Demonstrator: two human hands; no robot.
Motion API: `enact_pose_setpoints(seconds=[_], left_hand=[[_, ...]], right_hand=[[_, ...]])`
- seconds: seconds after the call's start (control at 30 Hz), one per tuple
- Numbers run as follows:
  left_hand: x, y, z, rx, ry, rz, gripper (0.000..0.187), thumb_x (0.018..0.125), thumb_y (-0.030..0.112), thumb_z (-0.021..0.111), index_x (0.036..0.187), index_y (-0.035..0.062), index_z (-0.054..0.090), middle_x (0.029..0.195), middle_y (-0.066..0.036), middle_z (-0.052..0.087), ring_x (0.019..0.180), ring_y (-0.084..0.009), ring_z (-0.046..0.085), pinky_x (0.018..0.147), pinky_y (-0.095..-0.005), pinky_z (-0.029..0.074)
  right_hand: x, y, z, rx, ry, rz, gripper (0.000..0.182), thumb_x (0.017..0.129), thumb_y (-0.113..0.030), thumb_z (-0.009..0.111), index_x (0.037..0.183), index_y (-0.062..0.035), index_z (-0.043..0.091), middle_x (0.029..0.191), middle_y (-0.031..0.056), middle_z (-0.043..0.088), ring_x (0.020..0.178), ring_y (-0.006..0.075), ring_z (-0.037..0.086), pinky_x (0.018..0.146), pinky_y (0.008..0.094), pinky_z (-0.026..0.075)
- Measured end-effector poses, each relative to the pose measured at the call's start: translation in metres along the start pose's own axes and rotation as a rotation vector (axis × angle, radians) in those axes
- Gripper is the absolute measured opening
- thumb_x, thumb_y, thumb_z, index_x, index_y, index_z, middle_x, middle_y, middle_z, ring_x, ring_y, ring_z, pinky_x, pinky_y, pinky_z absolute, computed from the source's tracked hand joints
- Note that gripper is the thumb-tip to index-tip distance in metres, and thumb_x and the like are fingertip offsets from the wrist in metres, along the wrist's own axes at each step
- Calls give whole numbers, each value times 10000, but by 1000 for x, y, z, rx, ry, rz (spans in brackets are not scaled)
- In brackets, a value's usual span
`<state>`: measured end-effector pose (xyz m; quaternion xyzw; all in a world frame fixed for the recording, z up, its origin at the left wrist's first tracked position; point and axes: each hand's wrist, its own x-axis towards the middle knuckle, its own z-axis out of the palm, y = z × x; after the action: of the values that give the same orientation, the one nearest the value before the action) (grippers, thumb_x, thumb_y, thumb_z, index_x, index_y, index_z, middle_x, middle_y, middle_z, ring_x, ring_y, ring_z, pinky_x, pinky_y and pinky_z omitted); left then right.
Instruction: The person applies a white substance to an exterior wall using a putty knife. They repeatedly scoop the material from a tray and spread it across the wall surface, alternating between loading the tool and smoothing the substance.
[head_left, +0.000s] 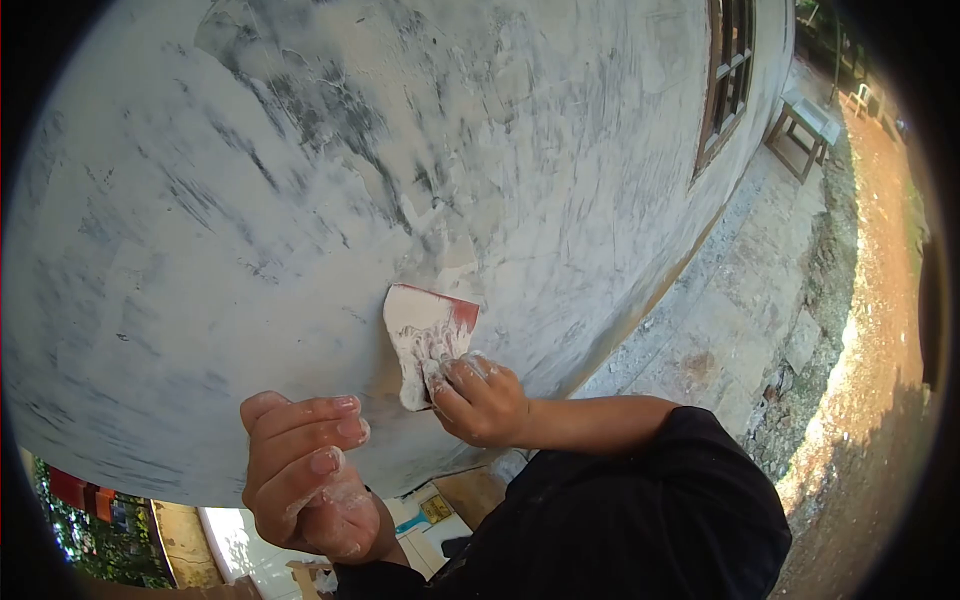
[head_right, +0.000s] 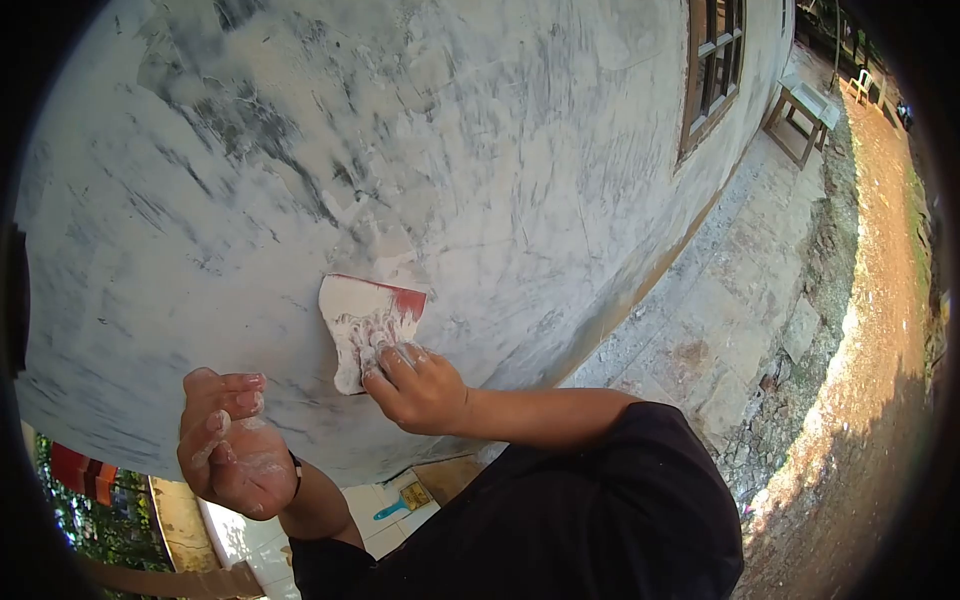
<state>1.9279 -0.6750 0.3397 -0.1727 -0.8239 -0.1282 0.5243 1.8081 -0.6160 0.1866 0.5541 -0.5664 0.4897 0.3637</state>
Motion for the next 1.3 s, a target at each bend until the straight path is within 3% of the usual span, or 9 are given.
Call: enact_pose_setpoints(seconds=[0.4, 0.47, 0.6, 0.73, 0.87, 1.0, 1.07, 1.13, 1.3], left_hand=[[8, 3, 19, 93, 71, -50, 267, 901, 195, 326, 999, 76, 544, 717, -107, 631, 666, -241, 626, 679, -390, 338], [9, -3, 22, -33, 42, 26, 367, 823, 124, 342, 1083, -31, 550, 734, -193, 604, 634, -295, 570, 590, -397, 365], [22, -10, 37, -12, 6, 67, 364, 822, 113, 344, 1078, -40, 553, 728, -195, 602, 626, -286, 565, 580, -386, 368], [41, -4, 61, 21, 47, -3, 276, 834, 130, 360, 994, 13, 553, 709, -145, 616, 626, -255, 595, 625, -374, 358], [59, -2, 79, 75, 77, -81, 209, 853, 164, 379, 908, 71, 558, 675, -92, 633, 626, -229, 626, 668, -364, 350], [66, -5, 85, 89, 79, -63, 201, 854, 167, 390, 910, 72, 558, 680, -91, 635, 629, -232, 627, 665, -362, 350], [67, -10, 84, 5, 7, 59, 334, 815, 85, 360, 1057, -40, 553, 733, -192, 603, 628, -279, 576, 595, -376, 360], [69, -8, 89, 12, 7, 55, 333, 815, 84, 360, 1056, -39, 553, 731, -189, 602, 625, -279, 576, 597, -377, 361], [72, -6, 96, 38, 15, 62, 330, 813, 82, 360, 1053, -39, 553, 722, -184, 599, 621, -276, 575, 599, -376, 363]], right_hand=[[8, 34, -37, 373, -65, 98, 356, 549, 3, 699, 893, -3, 608, 791, 117, 584, 670, 263, 573, 556, 333, 456], [19, 58, -44, 362, -114, 133, 319, 583, -34, 695, 881, -29, 582, 767, 101, 559, 730, 291, 560, 631, 356, 461], [51, 119, -67, 320, 14, 210, 286, 572, 19, 683, 848, -9, 609, 732, 113, 573, 638, 293, 553, 542, 337, 436], [83, 182, -101, 337, 98, 510, 256, 676, 29, 623, 931, 37, 627, 821, 108, 667, 736, 155, 632, 660, 276, 495], [116, 215, -143, 368, 162, 646, 280, 705, -1, 624, 982, 36, 629, 840, 129, 687, 767, 157, 654, 709, 267, 512], [124, 220, -162, 405, 326, 611, 213, 707, 2, 597, 915, 46, 613, 789, 124, 677, 720, 135, 638, 659, 272, 500], [132, 206, -159, 252, 343, 521, 191, 671, 15, 604, 861, 35, 605, 752, 124, 650, 688, 163, 629, 611, 281, 491], [131, 202, -144, -249, 363, 127, 180, 657, 28, 577, 836, 35, 592, 767, 115, 616, 652, 250, 600, 595, 309, 485], [101, 147, -73, -293, 202, -99, 173, 682, -106, 588, 834, -25, 597, 829, 158, 609, 670, 260, 586, 489, 291, 459]])
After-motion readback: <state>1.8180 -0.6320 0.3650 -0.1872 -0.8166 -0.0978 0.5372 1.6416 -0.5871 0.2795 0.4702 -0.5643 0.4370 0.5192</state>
